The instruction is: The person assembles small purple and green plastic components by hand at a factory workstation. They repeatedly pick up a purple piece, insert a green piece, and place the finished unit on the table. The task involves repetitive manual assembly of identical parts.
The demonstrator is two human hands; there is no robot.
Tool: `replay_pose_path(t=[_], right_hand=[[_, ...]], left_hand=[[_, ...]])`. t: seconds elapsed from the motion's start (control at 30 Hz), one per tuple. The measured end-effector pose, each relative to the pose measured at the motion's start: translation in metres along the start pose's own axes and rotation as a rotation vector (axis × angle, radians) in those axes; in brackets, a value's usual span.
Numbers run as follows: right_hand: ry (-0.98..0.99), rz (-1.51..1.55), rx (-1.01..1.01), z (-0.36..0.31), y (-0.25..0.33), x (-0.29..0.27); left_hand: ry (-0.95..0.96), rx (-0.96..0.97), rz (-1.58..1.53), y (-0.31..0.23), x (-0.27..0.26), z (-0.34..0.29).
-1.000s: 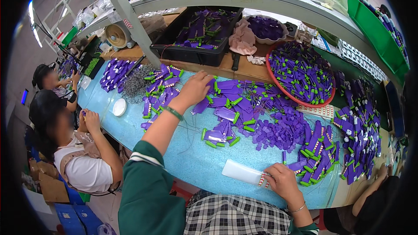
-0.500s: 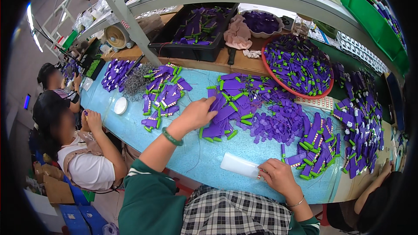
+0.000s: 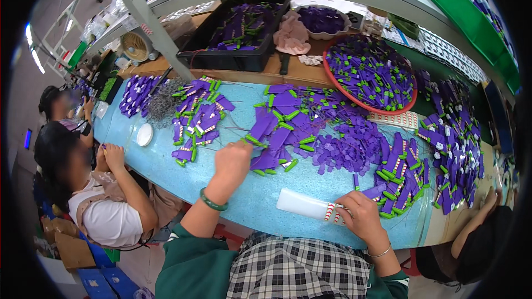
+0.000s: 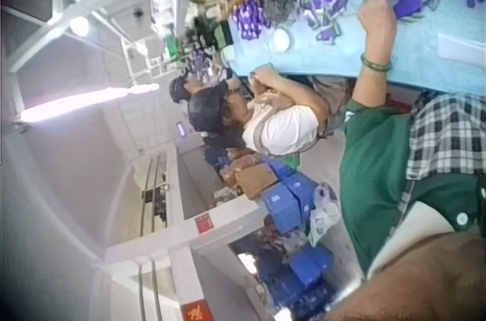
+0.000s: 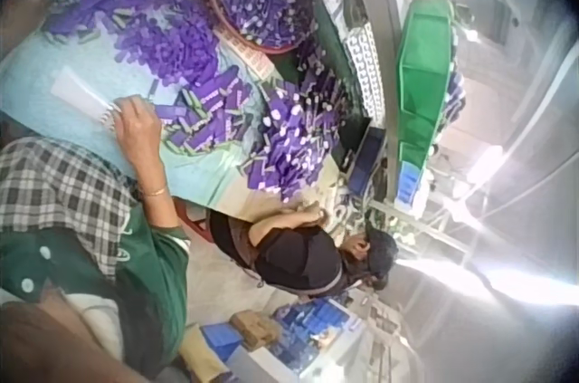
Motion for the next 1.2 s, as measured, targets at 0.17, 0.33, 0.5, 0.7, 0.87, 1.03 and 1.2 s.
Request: replay_pose_path(t=[0.17,0.33,0.5,0.7,0.87,1.03,1.2], right_hand=[[0.035,-0.074,0.113,-0.009,-0.010,0.001],[0.126,-0.198,0.141,0.000,-0.003,0.014],[0.150,-0.263,0.161,0.003,-0.002,0.031],[0.050,-0.144,0.128,-0.003,-0.009,0.043],[-0.005,-0.035,0.073,-0.001,-0.012,0.044],[0.028,0.297,0.183,0.004,-0.011,0.012],[-0.150,0.250,0.147,0.021,0.008,-0.002]], left_hand=[[-0.352,-0.037,-0.448,0.000,-0.079,-0.010],[0.044,-0.011,-1.734,-0.032,-0.079,-0.027],[0.374,-0.302,-1.934,-0.121,-0.022,-0.030],[0.612,-0.182,-1.798,-0.144,0.038,-0.048],[0.664,-0.290,-1.829,-0.149,0.043,-0.052],[0.753,-0.137,-1.664,-0.145,0.030,-0.044],[0.706,-0.108,-1.625,-0.144,0.011,-0.034]])
Point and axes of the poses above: each hand's wrist, its own z-axis towards the middle knuckle, its own x-axis out of the palm, y = z × x, the point moved 2 cm from there along z, towards the middle knuckle, and after that the axes turned 6 degrees about y, right-handed, at the moved point
